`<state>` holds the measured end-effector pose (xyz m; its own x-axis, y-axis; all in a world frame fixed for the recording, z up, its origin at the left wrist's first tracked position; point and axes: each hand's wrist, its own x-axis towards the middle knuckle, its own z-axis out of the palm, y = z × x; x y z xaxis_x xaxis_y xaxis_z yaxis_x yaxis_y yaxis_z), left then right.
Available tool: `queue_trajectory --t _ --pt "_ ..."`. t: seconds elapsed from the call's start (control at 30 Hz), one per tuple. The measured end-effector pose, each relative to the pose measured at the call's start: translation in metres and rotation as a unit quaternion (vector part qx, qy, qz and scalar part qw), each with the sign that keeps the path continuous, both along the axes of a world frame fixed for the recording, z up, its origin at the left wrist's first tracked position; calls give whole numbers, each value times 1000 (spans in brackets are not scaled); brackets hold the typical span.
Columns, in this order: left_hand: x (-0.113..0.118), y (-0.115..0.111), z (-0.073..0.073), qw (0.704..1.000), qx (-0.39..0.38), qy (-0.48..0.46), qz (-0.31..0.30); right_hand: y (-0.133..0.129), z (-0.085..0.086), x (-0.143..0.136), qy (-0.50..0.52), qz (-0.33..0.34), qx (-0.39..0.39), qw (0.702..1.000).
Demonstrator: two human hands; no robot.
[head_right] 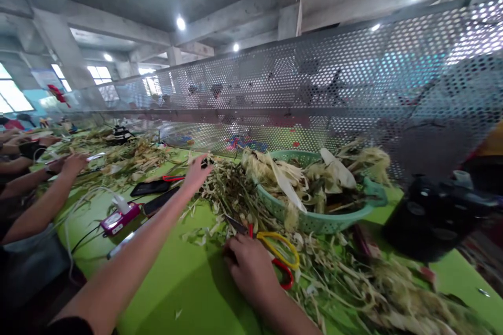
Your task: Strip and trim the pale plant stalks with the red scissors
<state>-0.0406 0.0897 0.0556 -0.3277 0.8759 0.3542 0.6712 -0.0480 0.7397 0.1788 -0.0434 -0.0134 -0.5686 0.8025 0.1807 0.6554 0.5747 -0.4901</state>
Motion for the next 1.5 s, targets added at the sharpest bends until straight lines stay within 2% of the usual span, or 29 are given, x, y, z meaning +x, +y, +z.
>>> queue_trajectory --t 0.07,0.17,0.23,0.3,0.5,0.67,0.77,0.9,0.97,1.03,1.17,1.4,1.5 --pt "10 -13 -26 995 -60 79 -21 1 -1 0 -8 3 3 1000" --pt "27 -21 -57 979 -141 129 -66 1 -2 0 -8 4 2 1000" --pt "33 -17 -69 973 -158 157 -67 2 -3 0 -3 8 2 1000" --pt "34 -9 -74 969 -156 180 -60 2 -5 0 1 13 4 1000" --pt "26 17 -73 964 -155 206 -59 4 -5 -1 -14 18 10 1000" --pt "26 21 -63 964 -173 194 -55 2 -5 0 -9 24 14 1000" --pt "26 10 -54 968 -172 172 -63 2 -4 1 -12 25 17 999" --pt "27 -17 -48 971 -135 178 -87 2 -3 0 -15 24 23 999" --pt "30 -31 -50 967 -122 195 -106 1 -2 0 -16 24 25 999" --pt "36 -43 -55 957 -118 217 -154 1 -1 -1 -18 23 24 999" --pt "47 -58 -64 941 -108 235 -220 0 -1 -1 -28 18 21 999" --pt "40 -61 -61 970 -39 162 -176 1 -1 -1 -27 22 21 999" --pt "30 -58 -59 983 -12 93 -156 1 -2 -1 -23 20 23 999"
